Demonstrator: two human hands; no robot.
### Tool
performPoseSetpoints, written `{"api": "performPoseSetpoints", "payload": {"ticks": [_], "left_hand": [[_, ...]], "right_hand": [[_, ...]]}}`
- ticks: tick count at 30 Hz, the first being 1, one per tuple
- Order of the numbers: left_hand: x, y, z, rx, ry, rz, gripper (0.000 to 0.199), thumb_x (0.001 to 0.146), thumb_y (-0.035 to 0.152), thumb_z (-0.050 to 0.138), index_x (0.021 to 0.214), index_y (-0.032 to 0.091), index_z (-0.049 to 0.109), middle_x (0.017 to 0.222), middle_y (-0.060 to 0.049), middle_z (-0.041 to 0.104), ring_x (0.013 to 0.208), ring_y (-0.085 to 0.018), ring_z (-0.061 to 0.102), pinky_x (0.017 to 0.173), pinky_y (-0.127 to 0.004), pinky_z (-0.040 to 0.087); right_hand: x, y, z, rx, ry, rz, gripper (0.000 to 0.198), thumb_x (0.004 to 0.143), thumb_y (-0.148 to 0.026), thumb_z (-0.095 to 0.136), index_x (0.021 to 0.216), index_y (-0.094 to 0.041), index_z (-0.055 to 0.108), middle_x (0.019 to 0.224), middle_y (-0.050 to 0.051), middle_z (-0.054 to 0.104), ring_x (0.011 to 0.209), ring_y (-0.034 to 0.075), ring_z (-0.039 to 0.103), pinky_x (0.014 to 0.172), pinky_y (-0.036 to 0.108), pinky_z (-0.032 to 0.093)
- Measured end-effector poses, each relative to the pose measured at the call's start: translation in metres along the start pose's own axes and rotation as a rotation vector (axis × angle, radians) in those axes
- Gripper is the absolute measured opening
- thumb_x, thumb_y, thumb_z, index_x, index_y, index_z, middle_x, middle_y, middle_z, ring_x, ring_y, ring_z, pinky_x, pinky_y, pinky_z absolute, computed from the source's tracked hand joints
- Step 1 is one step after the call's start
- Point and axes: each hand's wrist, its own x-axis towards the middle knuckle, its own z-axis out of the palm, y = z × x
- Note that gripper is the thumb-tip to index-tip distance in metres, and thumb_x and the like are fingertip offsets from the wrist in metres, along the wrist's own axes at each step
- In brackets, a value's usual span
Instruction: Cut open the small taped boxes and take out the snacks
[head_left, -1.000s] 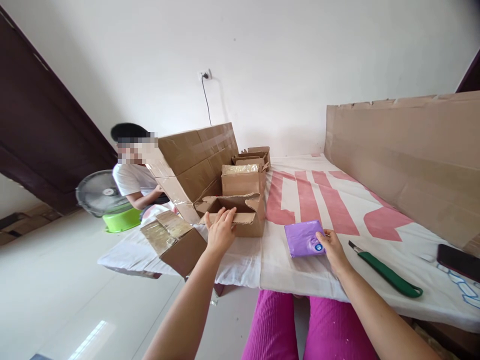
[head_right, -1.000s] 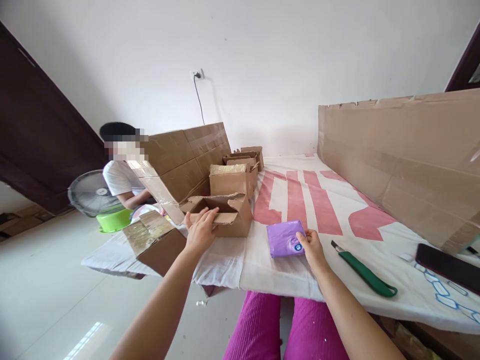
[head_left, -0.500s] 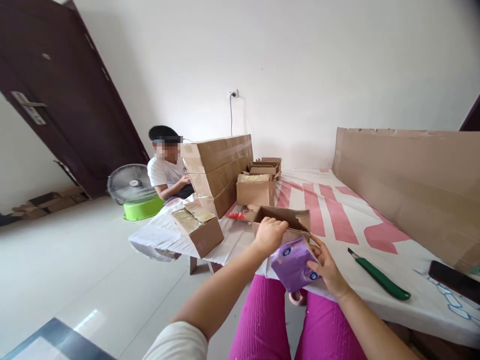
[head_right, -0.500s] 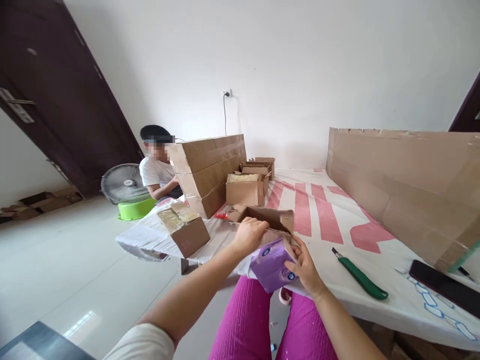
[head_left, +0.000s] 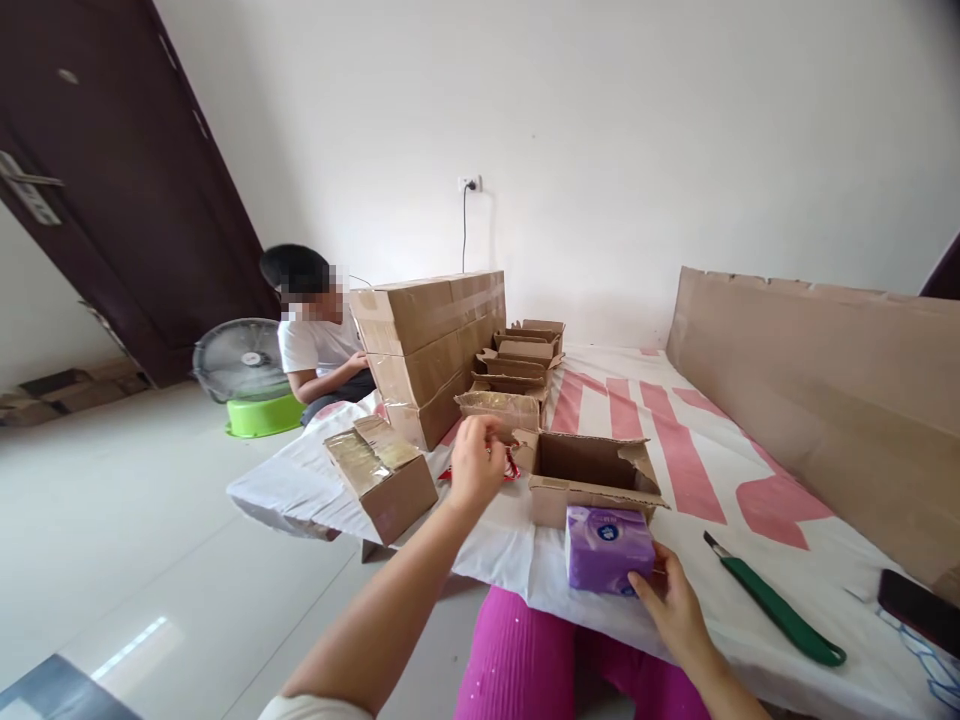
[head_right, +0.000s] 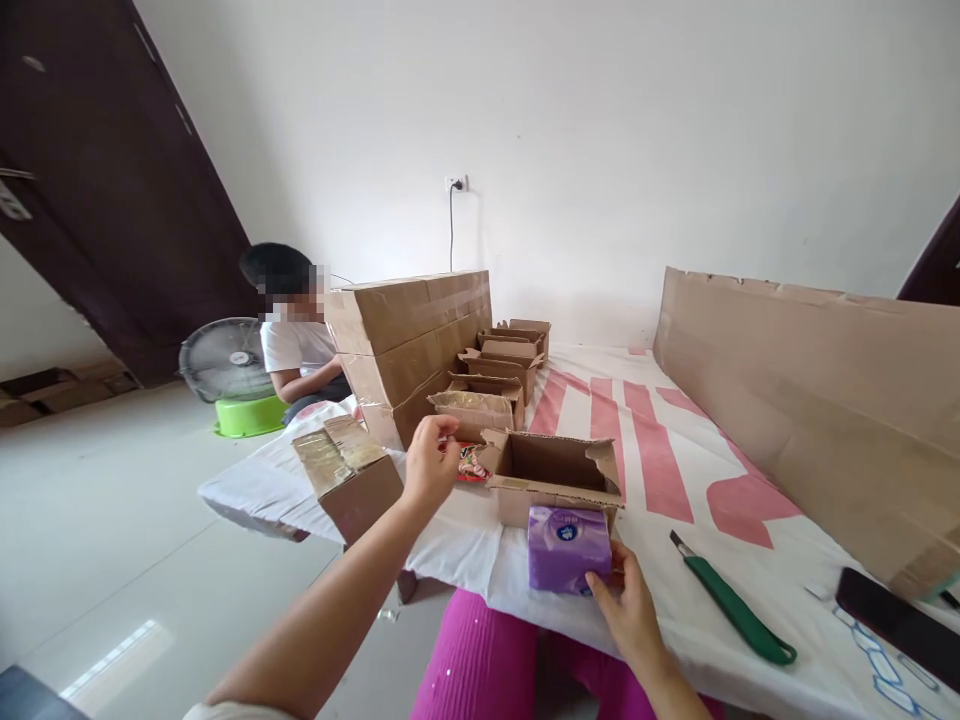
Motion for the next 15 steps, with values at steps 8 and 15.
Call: {"api": "performPoseSetpoints", "payload": {"ticks": [8, 15], "left_hand": [[0.012, -0.076, 0.089, 0.2, -0.321, 0.0, 0.06, 0.074, 0.003, 0.05, 0.131, 0.021, 0.056, 0.14, -0.015, 0.053, 0.136, -0.034, 0.039, 0.112, -0.054, 0.02], [0.078, -0.072, 0.089, 0.245, -0.312, 0.066, 0.045, 0.074, 0.016, 0.058, 0.117, 0.027, 0.063, 0.118, -0.01, 0.066, 0.123, -0.03, 0.051, 0.116, -0.052, 0.014]], "right_hand": [[0.0, 0.009, -0.002, -0.12, -0.036, 0.031, 0.048, 0.075, -0.049, 0.07, 0.111, -0.02, 0.057, 0.101, 0.01, 0.072, 0.088, 0.026, 0.07, 0.077, 0.033, 0.059], [-0.001, 0.004, -0.001, -0.036, -0.091, 0.136, 0.05, 0.077, -0.054, 0.066, 0.112, -0.021, 0.054, 0.105, 0.013, 0.072, 0.093, 0.028, 0.071, 0.079, 0.031, 0.058]]}}
